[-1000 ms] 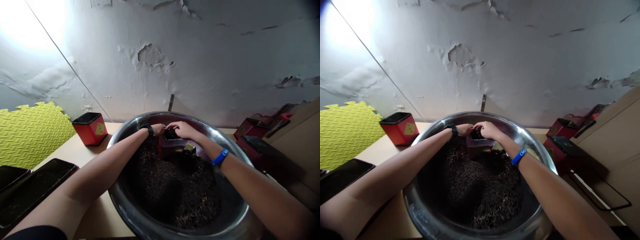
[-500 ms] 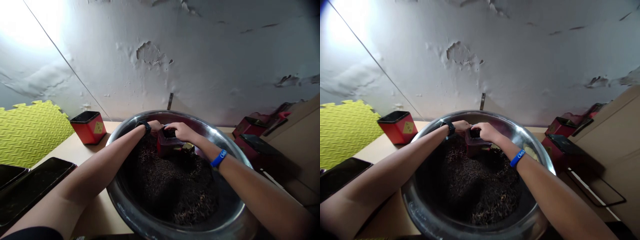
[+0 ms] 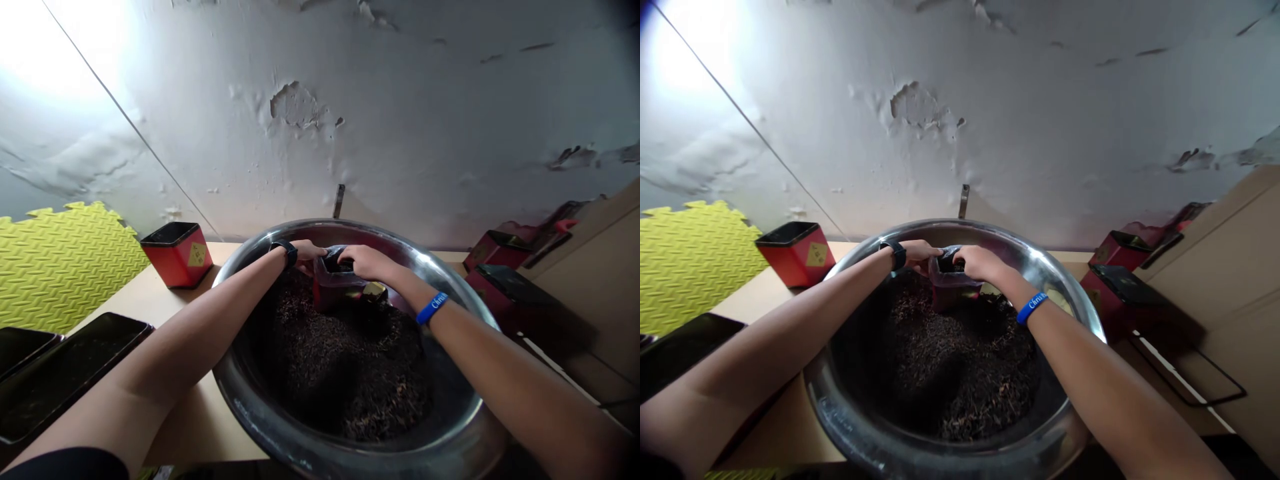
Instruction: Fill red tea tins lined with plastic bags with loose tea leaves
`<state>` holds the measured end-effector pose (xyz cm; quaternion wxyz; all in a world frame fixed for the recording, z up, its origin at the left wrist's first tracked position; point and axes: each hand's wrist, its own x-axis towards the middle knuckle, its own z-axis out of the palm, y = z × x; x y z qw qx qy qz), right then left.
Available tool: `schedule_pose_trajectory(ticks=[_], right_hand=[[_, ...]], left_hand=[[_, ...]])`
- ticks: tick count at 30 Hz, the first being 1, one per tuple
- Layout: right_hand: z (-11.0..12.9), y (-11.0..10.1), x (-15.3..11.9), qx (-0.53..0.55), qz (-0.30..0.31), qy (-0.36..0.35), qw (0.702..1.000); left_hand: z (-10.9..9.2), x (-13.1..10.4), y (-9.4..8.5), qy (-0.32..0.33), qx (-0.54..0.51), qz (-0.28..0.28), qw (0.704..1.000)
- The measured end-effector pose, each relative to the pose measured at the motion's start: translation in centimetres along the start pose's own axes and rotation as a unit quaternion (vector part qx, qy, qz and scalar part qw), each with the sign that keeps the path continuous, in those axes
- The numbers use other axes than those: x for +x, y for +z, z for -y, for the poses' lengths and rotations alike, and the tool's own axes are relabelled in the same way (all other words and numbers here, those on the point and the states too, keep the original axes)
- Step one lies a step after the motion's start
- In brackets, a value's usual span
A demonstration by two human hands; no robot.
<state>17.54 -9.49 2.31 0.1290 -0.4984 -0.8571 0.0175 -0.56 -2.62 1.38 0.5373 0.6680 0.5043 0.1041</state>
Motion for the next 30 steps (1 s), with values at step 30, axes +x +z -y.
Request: schedule_pose_trajectory(ticks=[30], right_hand=[[11.6,7.7,-3.9,0.007,0.594,-0.218,0.774]], left_hand=[[0.1,-0.1,-0.3,0.044,0.212,-0.055,0.975]])
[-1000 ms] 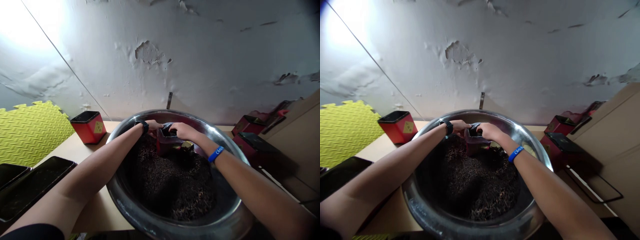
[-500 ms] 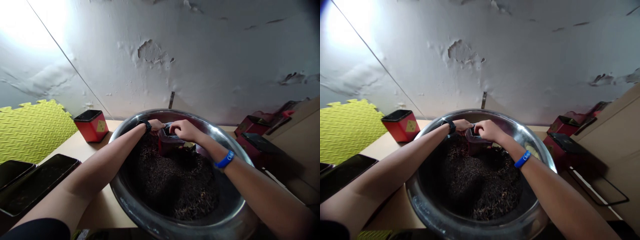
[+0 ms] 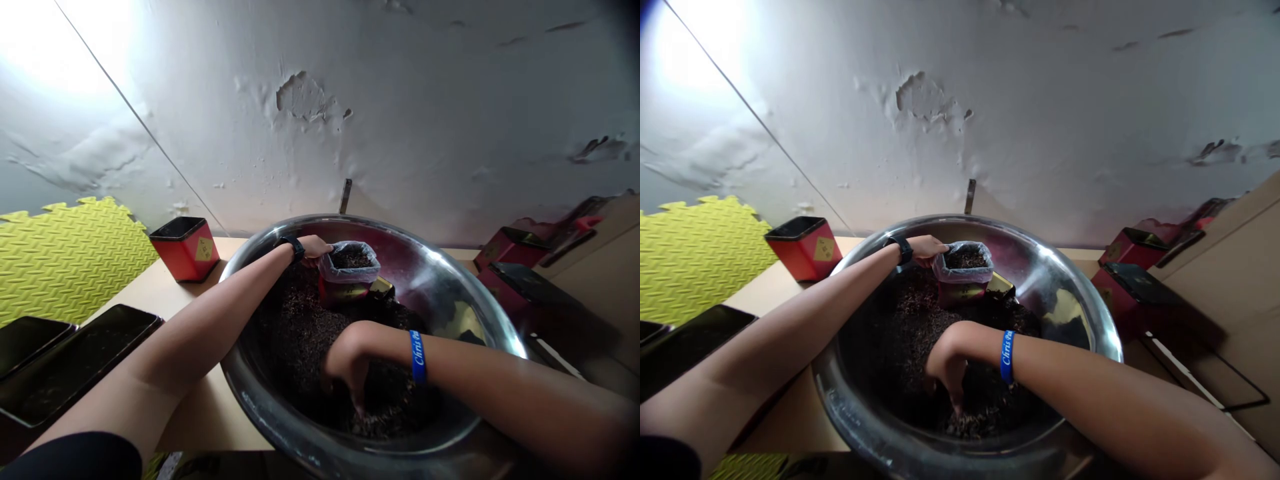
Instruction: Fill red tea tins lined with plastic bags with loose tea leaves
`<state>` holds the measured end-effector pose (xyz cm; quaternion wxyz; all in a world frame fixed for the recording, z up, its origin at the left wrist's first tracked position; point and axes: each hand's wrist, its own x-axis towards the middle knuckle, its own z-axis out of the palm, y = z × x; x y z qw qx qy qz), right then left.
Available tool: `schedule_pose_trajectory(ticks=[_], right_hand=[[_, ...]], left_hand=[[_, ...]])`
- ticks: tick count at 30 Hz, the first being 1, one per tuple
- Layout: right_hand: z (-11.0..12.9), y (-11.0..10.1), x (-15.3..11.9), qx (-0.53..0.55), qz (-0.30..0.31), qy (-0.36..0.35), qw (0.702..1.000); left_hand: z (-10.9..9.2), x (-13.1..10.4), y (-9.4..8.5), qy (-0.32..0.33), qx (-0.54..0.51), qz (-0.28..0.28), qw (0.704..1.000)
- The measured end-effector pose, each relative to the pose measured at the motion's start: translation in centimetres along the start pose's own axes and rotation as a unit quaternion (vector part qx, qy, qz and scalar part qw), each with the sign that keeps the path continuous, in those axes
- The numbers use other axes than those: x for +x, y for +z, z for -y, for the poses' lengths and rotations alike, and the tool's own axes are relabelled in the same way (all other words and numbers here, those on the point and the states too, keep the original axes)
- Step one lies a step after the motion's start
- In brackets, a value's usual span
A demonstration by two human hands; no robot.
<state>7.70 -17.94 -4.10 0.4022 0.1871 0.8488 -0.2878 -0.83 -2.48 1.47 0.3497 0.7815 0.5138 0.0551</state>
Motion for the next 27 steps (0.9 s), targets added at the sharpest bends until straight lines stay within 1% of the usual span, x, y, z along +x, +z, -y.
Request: schedule_pose_trajectory(ticks=[3,6,7,9,11,14,16,17,19,20,21,22,24,25,27], right_hand=[[-0.5,-0.1,-0.4,0.011,-0.028,-0.034,0.999],[-1.1,-0.7,-1.2,0.06,-0.054,-0.062,0.995],[-1.2,-1.0,-1.7,0.076,-0.072,-0.067,0.992],[-1.4,-1.8,-3.2,0.096,-0.144,-0.078,0.982],[-1.4,-2.7,-5.1,0.107,-0.243,-0.094,0.96],[-1.8,-3.7,-8.1,0.11,-0.385,-0.084,0.913],[-2.8,-4.0,-9.5,0.118,-0.476,-0.046,0.87],[-3.4,-4.0,-9.9,0.124,-0.528,-0.016,0.84],[-5.1,-3.9,-9.9,0.126,-0.639,0.062,0.757],[-5.9,-3.8,-9.7,0.118,-0.677,0.102,0.719],[-6.6,-3.7,-9.5,0.105,-0.696,0.133,0.698],[-7.3,-3.6,-9.3,0.09,-0.696,0.152,0.696],[-8.2,-3.4,-9.3,0.071,-0.668,0.166,0.722],[-8.5,-3.3,-9.5,0.065,-0.662,0.174,0.726],[-8.9,-3.1,-10.1,0.05,-0.674,0.212,0.706]], left_hand=[[0.0,0.0,0.0,-0.003,-0.002,-0.003,1.0],[0.1,0.0,0.0,0.004,-0.015,-0.007,1.0],[0.1,0.0,0.0,0.006,-0.019,-0.009,1.0],[0.1,0.0,0.0,0.005,-0.024,-0.015,1.0],[0.1,0.0,0.1,0.004,-0.025,-0.018,1.0],[0.0,-0.2,0.0,0.003,-0.031,-0.025,0.999],[-0.1,-0.3,-0.1,0.009,-0.039,-0.022,0.999],[-0.1,-0.4,-0.1,0.015,-0.045,-0.019,0.999],[-0.1,-0.4,-0.1,0.022,-0.059,-0.016,0.998],[0.0,-0.3,-0.1,0.02,-0.066,-0.017,0.997],[0.0,-0.3,0.0,0.016,-0.074,-0.021,0.997],[0.1,-0.2,0.0,0.013,-0.082,-0.026,0.996],[0.2,-0.2,0.0,0.012,-0.091,-0.029,0.995],[0.3,-0.1,0.0,0.014,-0.093,-0.028,0.995],[0.4,-0.1,0.0,0.017,-0.091,-0.026,0.995]])
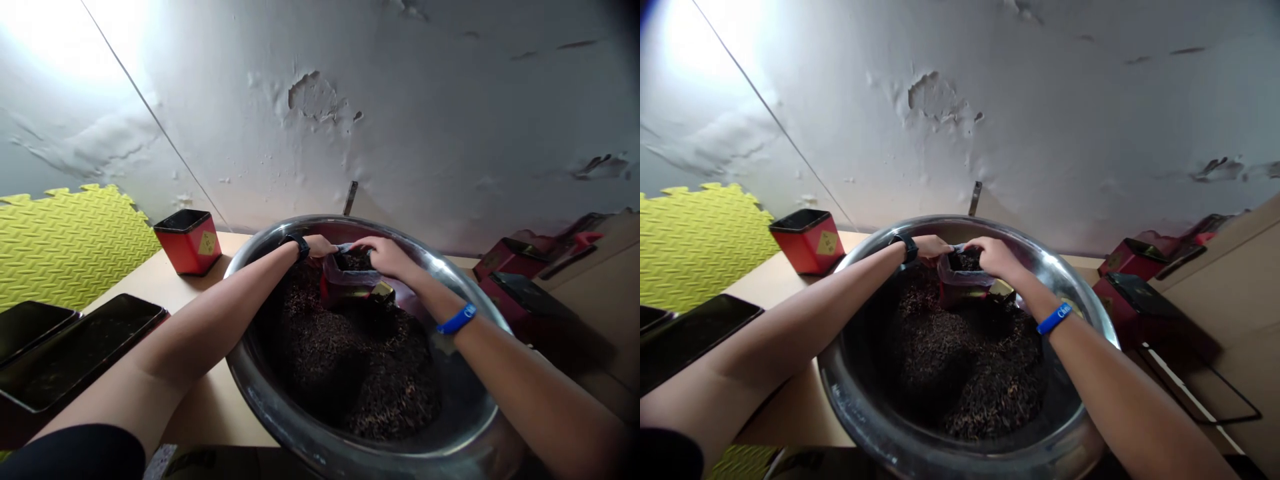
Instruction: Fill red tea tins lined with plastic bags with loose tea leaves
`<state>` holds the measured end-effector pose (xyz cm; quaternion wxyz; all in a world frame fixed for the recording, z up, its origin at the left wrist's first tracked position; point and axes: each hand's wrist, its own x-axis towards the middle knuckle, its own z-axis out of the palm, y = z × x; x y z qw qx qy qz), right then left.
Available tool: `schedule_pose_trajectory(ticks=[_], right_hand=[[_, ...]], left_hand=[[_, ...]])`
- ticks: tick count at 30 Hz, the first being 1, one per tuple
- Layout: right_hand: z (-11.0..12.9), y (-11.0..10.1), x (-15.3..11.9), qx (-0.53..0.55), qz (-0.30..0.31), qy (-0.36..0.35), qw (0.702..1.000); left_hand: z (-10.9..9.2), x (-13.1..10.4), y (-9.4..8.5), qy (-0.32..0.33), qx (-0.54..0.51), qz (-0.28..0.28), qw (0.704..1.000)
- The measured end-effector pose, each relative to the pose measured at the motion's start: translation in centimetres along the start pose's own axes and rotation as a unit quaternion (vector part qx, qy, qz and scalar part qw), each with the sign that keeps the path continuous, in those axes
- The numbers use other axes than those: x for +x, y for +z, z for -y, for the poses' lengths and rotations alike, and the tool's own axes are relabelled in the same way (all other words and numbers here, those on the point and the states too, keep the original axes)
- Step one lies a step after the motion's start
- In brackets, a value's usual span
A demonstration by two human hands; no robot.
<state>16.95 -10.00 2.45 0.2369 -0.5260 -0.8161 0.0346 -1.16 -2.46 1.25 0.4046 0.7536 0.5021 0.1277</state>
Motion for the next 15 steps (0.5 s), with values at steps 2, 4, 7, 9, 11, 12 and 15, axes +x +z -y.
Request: schedule_pose_trajectory(ticks=[2,4,7,9,11,12,15], right_hand=[[-0.4,-0.3,-0.1,-0.036,-0.008,0.018,0.999],[-0.5,-0.2,-0.2,-0.049,0.03,0.006,0.998],[-0.4,0.2,-0.3,-0.02,0.036,-0.045,0.998],[-0.3,0.2,-0.3,-0.002,0.023,-0.069,0.997],[-0.6,0.0,-0.1,0.001,0.043,-0.062,0.997],[-0.8,-0.2,0.0,-0.002,0.049,-0.046,0.998],[-1.9,-0.6,0.1,0.018,-0.015,0.087,0.996]], left_hand=[[0.0,0.0,0.0,0.0,-0.002,0.002,1.0],[0.0,0.0,0.1,-0.001,-0.019,0.01,1.0],[-0.2,-0.1,0.3,-0.021,-0.064,0.039,0.997],[-0.3,-0.2,0.3,-0.031,-0.102,0.061,0.992],[-0.5,-0.4,0.2,-0.031,-0.134,0.07,0.988],[-0.6,-0.5,0.2,-0.029,-0.148,0.067,0.986],[-0.9,-0.6,0.0,-0.012,-0.165,0.037,0.986]])
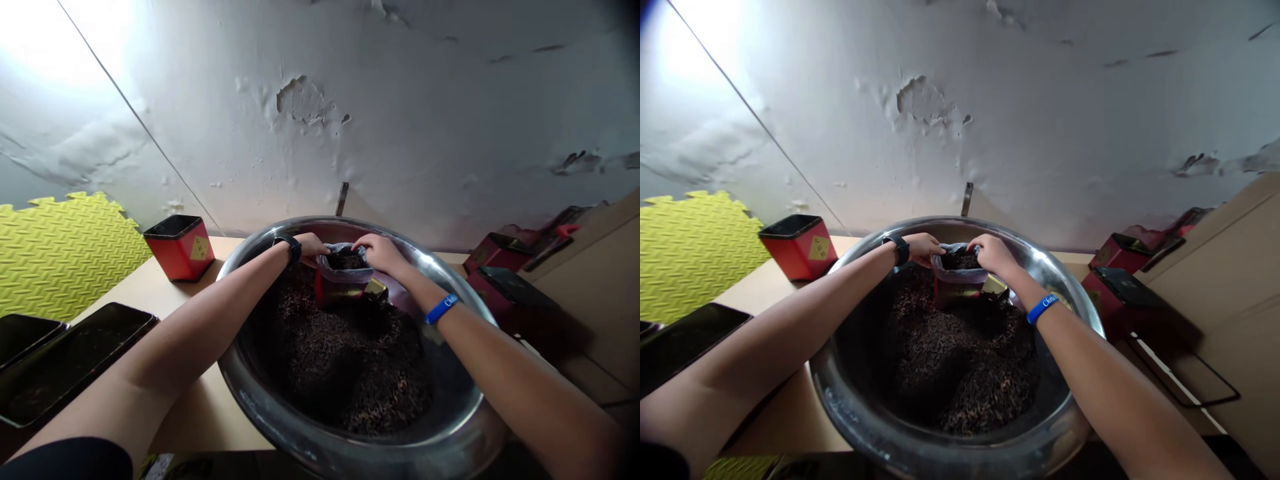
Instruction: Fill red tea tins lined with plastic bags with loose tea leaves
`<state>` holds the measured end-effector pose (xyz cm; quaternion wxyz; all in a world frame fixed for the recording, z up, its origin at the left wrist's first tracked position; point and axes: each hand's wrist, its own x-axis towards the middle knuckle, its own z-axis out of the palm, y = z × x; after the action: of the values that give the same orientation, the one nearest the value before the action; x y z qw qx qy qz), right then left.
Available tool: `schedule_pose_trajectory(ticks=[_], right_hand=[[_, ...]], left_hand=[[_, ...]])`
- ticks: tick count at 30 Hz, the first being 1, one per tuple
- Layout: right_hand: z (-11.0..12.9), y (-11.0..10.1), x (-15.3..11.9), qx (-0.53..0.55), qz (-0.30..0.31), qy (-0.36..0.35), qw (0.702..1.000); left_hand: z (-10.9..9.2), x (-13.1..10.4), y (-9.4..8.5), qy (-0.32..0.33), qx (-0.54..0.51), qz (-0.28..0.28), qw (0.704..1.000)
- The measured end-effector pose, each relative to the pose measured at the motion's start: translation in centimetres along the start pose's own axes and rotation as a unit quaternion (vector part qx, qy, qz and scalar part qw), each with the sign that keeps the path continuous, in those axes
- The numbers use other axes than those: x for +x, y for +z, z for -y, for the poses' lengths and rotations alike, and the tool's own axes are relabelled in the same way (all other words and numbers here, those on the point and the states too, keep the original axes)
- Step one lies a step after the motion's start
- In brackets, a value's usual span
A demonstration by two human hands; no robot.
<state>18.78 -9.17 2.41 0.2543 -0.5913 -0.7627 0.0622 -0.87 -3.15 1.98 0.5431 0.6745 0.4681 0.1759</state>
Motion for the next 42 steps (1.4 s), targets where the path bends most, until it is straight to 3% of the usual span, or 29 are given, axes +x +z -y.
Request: schedule_pose_trajectory(ticks=[2,4,8,11,16,18,20,22,25,27,30,32,36,40,42], right_hand=[[-0.7,-0.1,0.0,0.041,-0.017,0.112,0.993],[-1.4,0.1,-0.3,0.08,0.038,0.182,0.979],[-2.4,0.4,-0.7,0.176,0.165,0.237,0.941],[-2.8,-0.1,-0.6,0.252,0.17,0.253,0.918],[-3.2,-0.9,0.0,0.272,0.087,0.223,0.932],[-3.2,-1.2,0.1,0.258,0.048,0.219,0.94],[-3.0,-1.6,0.1,0.232,0.004,0.211,0.95],[-2.4,-2.1,0.0,0.203,-0.044,0.192,0.959],[-1.1,-2.5,-0.1,0.125,-0.112,0.126,0.978],[-0.4,-2.5,-0.2,0.078,-0.129,0.077,0.986],[-0.3,-2.6,-0.2,0.095,-0.085,0.062,0.99],[-0.7,-3.0,-0.3,0.121,-0.03,0.078,0.989],[-1.2,-3.8,-0.5,0.059,0.097,0.043,0.993],[0.2,-3.2,-0.7,-0.044,0.124,-0.072,0.989],[1.1,-2.6,-0.7,-0.05,0.133,-0.118,0.983]], left_hand=[[-0.3,-0.1,0.1,0.028,0.005,-0.022,0.999],[-0.6,-0.3,0.2,0.059,0.009,-0.054,0.997],[-1.2,-0.9,0.8,0.137,0.011,-0.103,0.985],[-1.5,-1.2,1.1,0.203,0.06,-0.125,0.969],[-1.4,-0.8,0.3,0.271,0.239,-0.253,0.897],[-1.2,-0.6,-0.6,0.23,0.313,-0.273,0.88],[-1.1,-0.4,-1.4,0.157,0.361,-0.26,0.882],[-1.2,-0.4,-1.7,0.132,0.36,-0.262,0.886],[-1.8,-0.8,-1.1,0.209,0.264,-0.288,0.897],[-2.2,-1.1,-0.3,0.253,0.189,-0.258,0.913],[-2.3,-1.5,0.2,0.268,0.163,-0.163,0.936],[-2.0,-1.6,0.0,0.27,0.191,-0.125,0.935],[-1.5,-1.2,-0.5,0.26,0.266,-0.16,0.914],[-1.6,-0.4,0.8,0.287,0.319,-0.159,0.889],[-1.7,0.1,1.7,0.298,0.315,-0.19,0.881]])
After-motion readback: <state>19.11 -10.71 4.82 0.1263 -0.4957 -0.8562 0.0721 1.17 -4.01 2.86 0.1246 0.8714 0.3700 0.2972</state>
